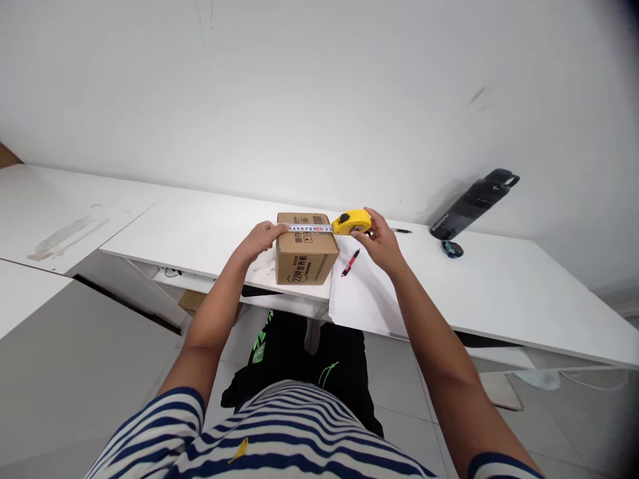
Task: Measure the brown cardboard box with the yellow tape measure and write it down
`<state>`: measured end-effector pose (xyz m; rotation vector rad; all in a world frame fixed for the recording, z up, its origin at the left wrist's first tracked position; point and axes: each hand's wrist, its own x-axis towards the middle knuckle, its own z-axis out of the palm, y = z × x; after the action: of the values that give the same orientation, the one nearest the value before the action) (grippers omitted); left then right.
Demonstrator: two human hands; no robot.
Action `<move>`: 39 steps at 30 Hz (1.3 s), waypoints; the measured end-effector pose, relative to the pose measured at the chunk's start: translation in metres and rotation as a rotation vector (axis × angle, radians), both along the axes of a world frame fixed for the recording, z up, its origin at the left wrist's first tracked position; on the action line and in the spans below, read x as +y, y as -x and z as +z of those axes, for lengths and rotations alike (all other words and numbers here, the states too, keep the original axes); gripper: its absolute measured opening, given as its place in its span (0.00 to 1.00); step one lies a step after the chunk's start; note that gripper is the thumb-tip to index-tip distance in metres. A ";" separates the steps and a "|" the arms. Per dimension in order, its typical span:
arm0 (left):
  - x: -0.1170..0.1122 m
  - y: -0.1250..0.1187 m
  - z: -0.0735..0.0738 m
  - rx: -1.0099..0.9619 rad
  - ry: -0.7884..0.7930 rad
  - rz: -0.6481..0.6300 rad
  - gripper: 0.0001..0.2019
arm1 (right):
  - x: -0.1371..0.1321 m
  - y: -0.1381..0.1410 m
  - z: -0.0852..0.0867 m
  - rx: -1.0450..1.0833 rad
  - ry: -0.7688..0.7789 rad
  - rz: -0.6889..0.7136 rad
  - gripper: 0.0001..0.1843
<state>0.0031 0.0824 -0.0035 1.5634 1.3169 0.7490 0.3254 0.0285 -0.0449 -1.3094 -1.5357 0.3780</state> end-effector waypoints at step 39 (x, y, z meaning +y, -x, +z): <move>-0.033 -0.050 0.049 0.240 -0.831 -0.511 0.24 | -0.076 0.122 -0.009 0.108 -0.348 -0.325 0.55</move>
<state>0.0527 0.0496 0.0459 2.5869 0.7000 0.8364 0.2035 -0.0478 -0.0536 -1.2122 -1.2071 -0.0257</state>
